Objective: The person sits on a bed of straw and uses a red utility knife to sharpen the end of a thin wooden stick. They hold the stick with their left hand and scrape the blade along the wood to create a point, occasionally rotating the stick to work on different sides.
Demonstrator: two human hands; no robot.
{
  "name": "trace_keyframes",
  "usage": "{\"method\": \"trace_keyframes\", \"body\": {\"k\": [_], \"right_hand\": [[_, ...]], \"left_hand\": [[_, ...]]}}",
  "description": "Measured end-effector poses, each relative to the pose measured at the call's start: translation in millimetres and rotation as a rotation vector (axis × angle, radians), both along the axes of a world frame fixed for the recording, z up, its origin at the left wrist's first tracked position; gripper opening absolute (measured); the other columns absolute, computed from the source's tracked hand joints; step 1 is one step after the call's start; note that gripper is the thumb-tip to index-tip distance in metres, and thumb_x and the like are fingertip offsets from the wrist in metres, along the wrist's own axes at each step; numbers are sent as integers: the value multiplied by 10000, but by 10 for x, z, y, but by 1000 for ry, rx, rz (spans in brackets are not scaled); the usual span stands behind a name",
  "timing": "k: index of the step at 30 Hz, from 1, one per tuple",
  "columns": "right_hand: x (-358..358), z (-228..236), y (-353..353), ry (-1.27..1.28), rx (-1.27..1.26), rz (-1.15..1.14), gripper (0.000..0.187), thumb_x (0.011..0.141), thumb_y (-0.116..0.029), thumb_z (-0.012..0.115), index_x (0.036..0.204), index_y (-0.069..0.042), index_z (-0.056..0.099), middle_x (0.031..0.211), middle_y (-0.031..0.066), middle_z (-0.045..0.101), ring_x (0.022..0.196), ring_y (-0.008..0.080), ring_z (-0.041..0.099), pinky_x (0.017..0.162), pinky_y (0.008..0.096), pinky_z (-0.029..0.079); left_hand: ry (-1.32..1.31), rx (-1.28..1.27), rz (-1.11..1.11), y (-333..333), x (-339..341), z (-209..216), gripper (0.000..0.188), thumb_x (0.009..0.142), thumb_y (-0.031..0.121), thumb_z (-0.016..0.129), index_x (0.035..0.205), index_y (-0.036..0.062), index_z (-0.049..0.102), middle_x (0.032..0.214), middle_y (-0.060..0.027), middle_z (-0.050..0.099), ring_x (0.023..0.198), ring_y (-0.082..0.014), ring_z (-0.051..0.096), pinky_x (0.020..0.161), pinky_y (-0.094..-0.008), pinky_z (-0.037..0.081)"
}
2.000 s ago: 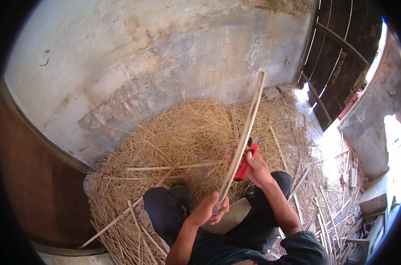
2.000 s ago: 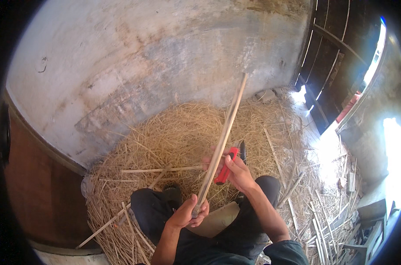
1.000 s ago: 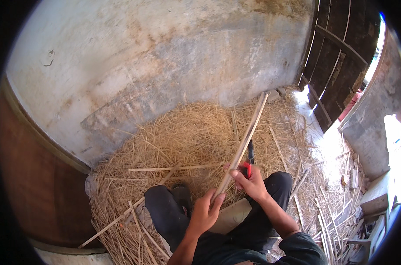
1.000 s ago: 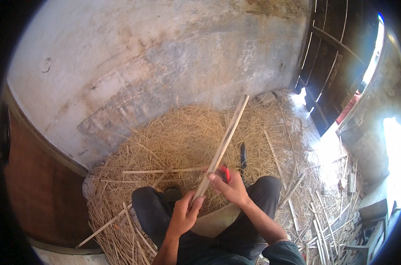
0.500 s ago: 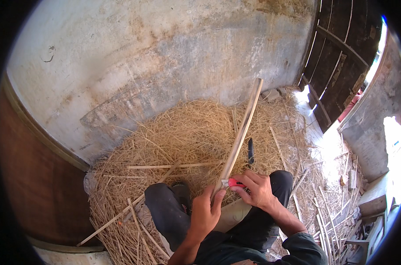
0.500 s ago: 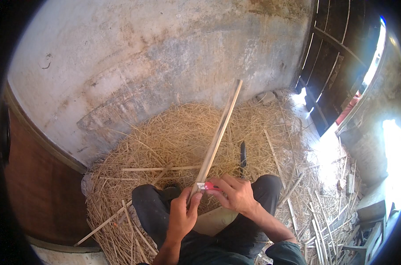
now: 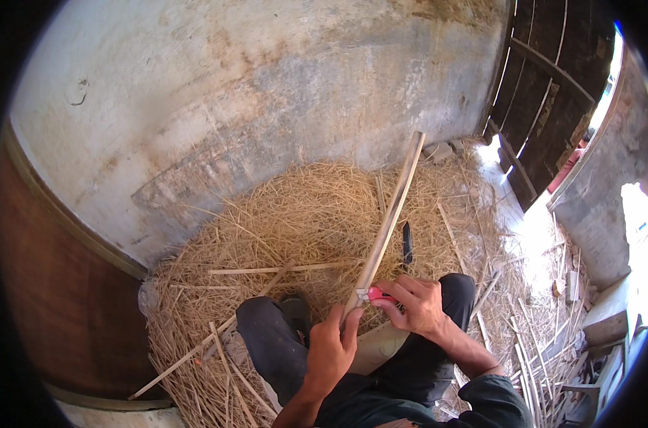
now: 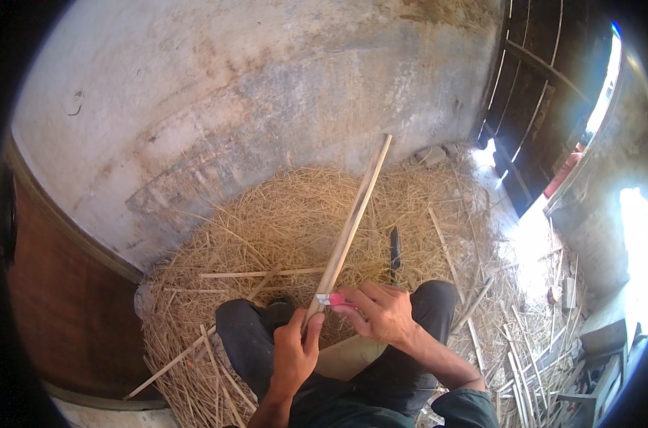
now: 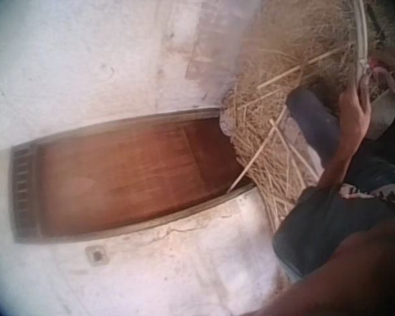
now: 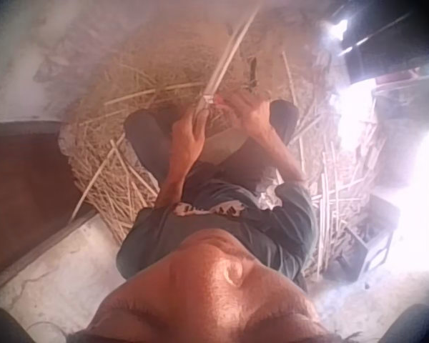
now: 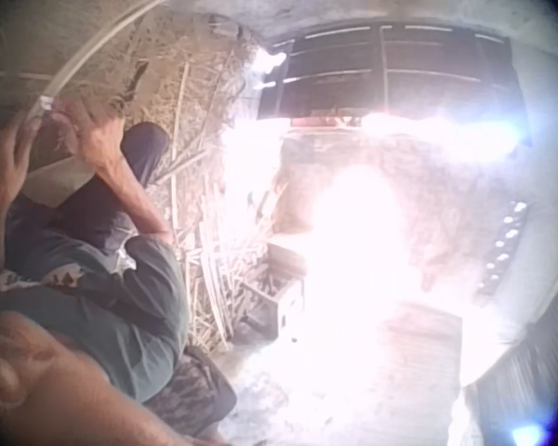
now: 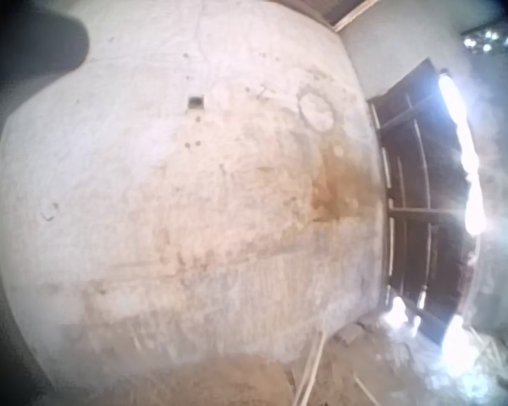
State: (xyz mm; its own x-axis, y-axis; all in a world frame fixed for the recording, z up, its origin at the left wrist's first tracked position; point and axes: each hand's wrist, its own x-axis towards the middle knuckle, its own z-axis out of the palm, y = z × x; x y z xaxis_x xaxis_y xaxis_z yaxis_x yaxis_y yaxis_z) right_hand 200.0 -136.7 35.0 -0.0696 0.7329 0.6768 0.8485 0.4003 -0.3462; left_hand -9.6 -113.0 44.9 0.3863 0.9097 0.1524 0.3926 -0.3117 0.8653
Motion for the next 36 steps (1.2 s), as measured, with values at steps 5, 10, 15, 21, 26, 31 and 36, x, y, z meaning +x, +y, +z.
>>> {"method": "trace_keyframes", "body": {"k": [5, 10, 15, 21, 26, 31, 36], "right_hand": [[28, 13, 36, -41, -5, -4, 309, 851, -303, 862, 1112, -156, 786, 740, -10, 624, 590, 193, 661, 516, 339, 521], [16, 70, 74, -24, -3, 24, 302, 840, -277, 877, 1095, -140, 793, 717, 8, 616, 561, 204, 631, 512, 347, 504], [18, 71, 122, -13, -6, 43, 255, 847, -266, 873, 1066, -154, 804, 707, 12, 623, 563, 209, 640, 508, 352, 503], [267, 101, 331, 168, 34, -102, 177, 907, -231, 829, 1039, -115, 814, 820, 83, 747, 621, 223, 701, 535, 345, 529], [1231, 286, 692, 316, 12, -568, 251, 1027, -269, 714, 1108, -43, 788, 790, 141, 757, 661, 183, 722, 589, 341, 546], [1101, 269, 539, 330, -176, -442, 240, 1048, -239, 683, 1148, -36, 763, 798, 127, 736, 692, 186, 712, 651, 342, 554], [302, -86, 257, 198, -55, 60, 173, 966, -189, 776, 1107, -90, 760, 887, 72, 731, 677, 279, 706, 621, 404, 572]], "left_hand": [[24, 27, 15, -22, -44, -2, 248, 1079, 236, 667, 978, 14, 618, 654, -234, 627, 620, -450, 668, 517, -493, 466], [23, 12, 25, -45, -100, -4, 248, 1081, 242, 666, 983, 19, 624, 656, -222, 634, 611, -438, 669, 510, -482, 464], [50, 15, 35, -51, -152, -16, 244, 1079, 239, 668, 979, 20, 630, 663, -216, 642, 608, -428, 675, 510, -476, 465], [46, 18, 41, -155, -267, -85, 260, 1074, 250, 676, 956, 22, 637, 676, -219, 649, 620, -436, 676, 513, -473, 469], [115, -137, 24, -479, -504, -201, 331, 1069, 291, 682, 900, 11, 630, 665, -226, 628, 622, -453, 665, 517, -481, 464], [21, -243, 86, -360, -625, -422, 377, 1101, 312, 633, 896, -4, 653, 585, -43, 543, 549, -69, 489, 499, -337, 374], [-103, -236, 91, -142, -422, -300, 312, 1097, 266, 640, 935, 1, 667, 607, -28, 578, 532, -98, 522, 506, -310, 387]]}}
